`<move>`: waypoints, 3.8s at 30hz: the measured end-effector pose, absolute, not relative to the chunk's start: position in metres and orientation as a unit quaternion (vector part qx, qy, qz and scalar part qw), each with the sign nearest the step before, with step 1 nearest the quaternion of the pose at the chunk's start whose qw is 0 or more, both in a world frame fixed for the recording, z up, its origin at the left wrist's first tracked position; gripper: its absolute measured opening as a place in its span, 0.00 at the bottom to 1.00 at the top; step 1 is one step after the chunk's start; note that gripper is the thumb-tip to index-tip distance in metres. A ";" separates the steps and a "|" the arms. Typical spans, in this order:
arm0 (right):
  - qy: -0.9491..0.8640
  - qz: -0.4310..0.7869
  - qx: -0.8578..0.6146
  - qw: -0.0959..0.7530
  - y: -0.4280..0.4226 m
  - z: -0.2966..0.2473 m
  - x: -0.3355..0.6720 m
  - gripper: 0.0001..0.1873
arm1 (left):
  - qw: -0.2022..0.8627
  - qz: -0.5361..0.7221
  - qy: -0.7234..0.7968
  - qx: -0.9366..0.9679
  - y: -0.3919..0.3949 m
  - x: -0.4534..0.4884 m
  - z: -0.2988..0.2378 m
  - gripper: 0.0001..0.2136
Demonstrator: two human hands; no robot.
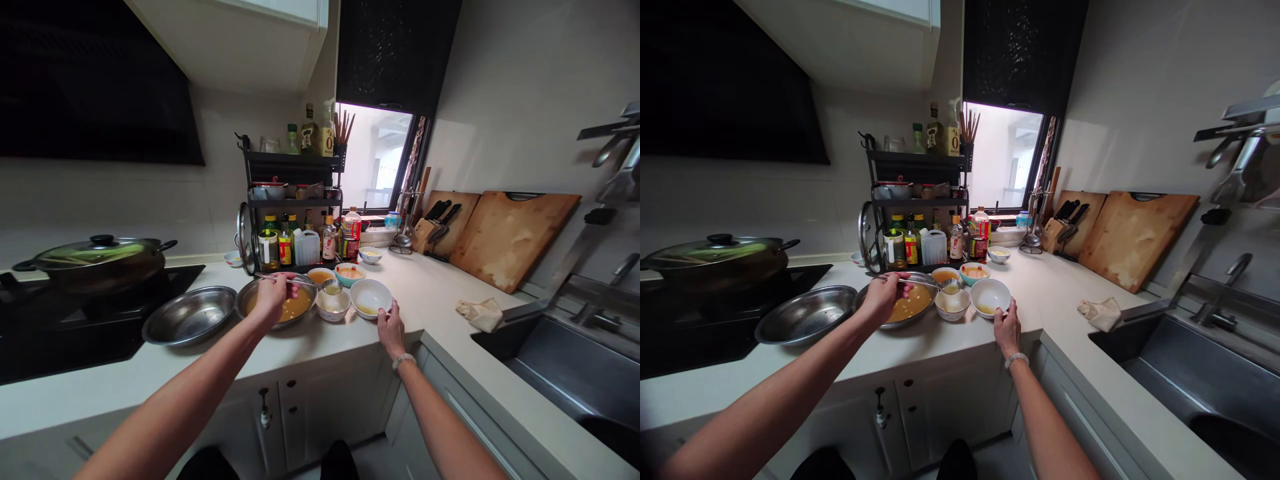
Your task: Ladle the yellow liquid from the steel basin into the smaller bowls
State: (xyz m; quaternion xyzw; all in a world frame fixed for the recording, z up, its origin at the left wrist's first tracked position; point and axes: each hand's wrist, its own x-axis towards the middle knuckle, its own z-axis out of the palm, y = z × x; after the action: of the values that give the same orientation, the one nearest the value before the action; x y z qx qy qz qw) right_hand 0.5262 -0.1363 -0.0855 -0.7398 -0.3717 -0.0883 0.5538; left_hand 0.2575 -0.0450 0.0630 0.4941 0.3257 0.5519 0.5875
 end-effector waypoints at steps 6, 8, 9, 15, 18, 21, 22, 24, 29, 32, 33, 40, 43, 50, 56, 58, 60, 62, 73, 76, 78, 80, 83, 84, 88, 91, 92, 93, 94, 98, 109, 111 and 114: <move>-0.372 -0.085 -0.744 0.548 -0.137 -0.085 0.526 0.34 | 0.466 0.573 0.357 0.572 -0.034 0.199 0.054 0.09; -0.374 -0.083 -0.746 0.545 -0.137 -0.084 0.526 0.34 | 0.428 0.568 0.379 0.592 -0.035 0.181 0.052 0.10; -0.374 -0.083 -0.746 0.545 -0.137 -0.084 0.526 0.34 | 0.415 0.561 0.391 0.600 -0.035 0.172 0.051 0.10; -0.373 -0.090 -0.746 0.543 -0.137 -0.082 0.525 0.34 | 0.298 0.497 0.450 0.679 -0.033 0.143 0.040 0.12; -0.373 -0.092 -0.748 0.542 -0.137 -0.082 0.525 0.34 | 0.189 0.459 0.450 0.742 -0.035 0.139 0.036 0.13; -0.375 -0.097 -0.743 0.546 -0.137 -0.083 0.526 0.33 | 0.044 0.444 0.388 0.806 -0.038 0.138 0.032 0.13; -0.375 -0.098 -0.742 0.548 -0.137 -0.083 0.526 0.33 | 0.002 0.440 0.355 0.825 -0.039 0.138 0.030 0.12; -0.375 -0.097 -0.740 0.549 -0.136 -0.085 0.527 0.33 | -0.051 0.428 0.294 0.853 -0.040 0.140 0.028 0.12; -0.378 -0.087 -0.741 0.549 -0.136 -0.086 0.528 0.34 | 0.005 0.459 0.271 0.846 -0.046 0.155 0.028 0.12; -0.377 -0.096 -0.737 0.553 -0.135 -0.086 0.527 0.33 | 0.152 0.510 0.311 0.788 -0.057 0.177 0.035 0.13; -0.377 -0.099 -0.735 0.555 -0.135 -0.086 0.527 0.33 | 0.195 0.512 0.308 0.778 -0.061 0.187 0.037 0.13; -0.374 -0.097 -0.735 0.557 -0.135 -0.087 0.526 0.33 | 0.310 0.489 0.229 0.782 -0.087 0.264 0.047 0.12; -0.375 -0.094 -0.733 0.560 -0.135 -0.087 0.526 0.33 | 0.311 0.468 0.199 0.803 -0.091 0.291 0.047 0.10; -0.379 -0.092 -0.734 0.556 -0.137 -0.085 0.524 0.33 | 0.199 0.403 0.156 0.879 -0.093 0.333 0.051 0.09; -0.379 -0.069 -0.736 0.556 -0.139 -0.083 0.523 0.35 | 0.141 0.310 0.159 0.927 -0.089 0.360 0.058 0.09; -0.379 -0.065 -0.740 0.552 -0.140 -0.083 0.523 0.35 | 0.115 0.283 0.133 0.943 -0.086 0.366 0.059 0.09; -0.380 -0.067 -0.740 0.550 -0.140 -0.083 0.523 0.35 | 0.106 0.267 0.095 0.953 -0.082 0.368 0.059 0.07; -0.383 -0.068 -0.737 0.553 -0.140 -0.084 0.523 0.35 | 0.118 0.261 0.068 0.956 -0.079 0.367 0.060 0.06; -0.384 -0.103 -0.725 0.562 -0.136 -0.089 0.526 0.32 | 0.455 0.318 0.232 0.799 -0.072 0.372 0.053 0.06; -0.380 -0.109 -0.727 0.561 -0.136 -0.089 0.525 0.31 | 0.577 0.374 0.326 0.649 -0.062 0.375 0.041 0.06; -0.380 -0.105 -0.731 0.558 -0.137 -0.088 0.525 0.32 | 0.628 0.391 0.361 0.568 -0.057 0.374 0.036 0.07; -0.380 -0.101 -0.734 0.553 -0.137 -0.088 0.525 0.32 | 0.646 0.398 0.367 0.538 -0.056 0.371 0.036 0.08; -0.383 -0.105 -0.733 0.552 -0.137 -0.089 0.526 0.32 | 0.657 0.407 0.357 0.524 -0.059 0.365 0.040 0.08; -0.384 -0.107 -0.731 0.554 -0.137 -0.089 0.526 0.31 | 0.660 0.409 0.354 0.521 -0.061 0.363 0.043 0.07; -0.383 -0.105 -0.730 0.557 -0.136 -0.090 0.527 0.32 | 0.670 0.420 0.336 0.511 -0.064 0.353 0.050 0.07; -0.381 -0.103 -0.731 0.557 -0.135 -0.091 0.528 0.32 | 0.666 0.438 0.339 0.499 -0.063 0.344 0.055 0.07; -0.380 -0.103 -0.731 0.557 -0.135 -0.091 0.528 0.32 | 0.664 0.444 0.341 0.496 -0.063 0.340 0.057 0.07; -0.379 -0.102 -0.732 0.557 -0.135 -0.091 0.528 0.32 | 0.662 0.451 0.341 0.493 -0.062 0.335 0.058 0.07; -0.378 -0.101 -0.732 0.557 -0.135 -0.090 0.528 0.33 | 0.660 0.457 0.339 0.490 -0.061 0.330 0.060 0.06; -0.373 -0.085 -0.734 0.561 -0.134 -0.087 0.529 0.33 | 0.651 0.477 0.333 0.487 -0.057 0.308 0.065 0.08; -0.332 0.021 -0.773 0.540 -0.133 -0.071 0.529 0.31 | 0.607 0.541 0.346 0.468 -0.039 0.241 0.068 0.07; -0.329 0.027 -0.779 0.534 -0.134 -0.069 0.528 0.30 | 0.600 0.549 0.360 0.458 -0.036 0.230 0.067 0.07; -0.324 0.035 -0.788 0.523 -0.135 -0.065 0.525 0.28 | 0.588 0.557 0.373 0.452 -0.031 0.210 0.065 0.08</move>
State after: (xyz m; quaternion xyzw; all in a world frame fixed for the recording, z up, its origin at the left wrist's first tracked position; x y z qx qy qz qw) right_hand 0.5253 -0.1349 -0.0651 -0.7880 -0.3236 0.0348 0.5226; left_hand 0.2104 -0.0306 0.0654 0.4523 0.3730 0.5574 0.5879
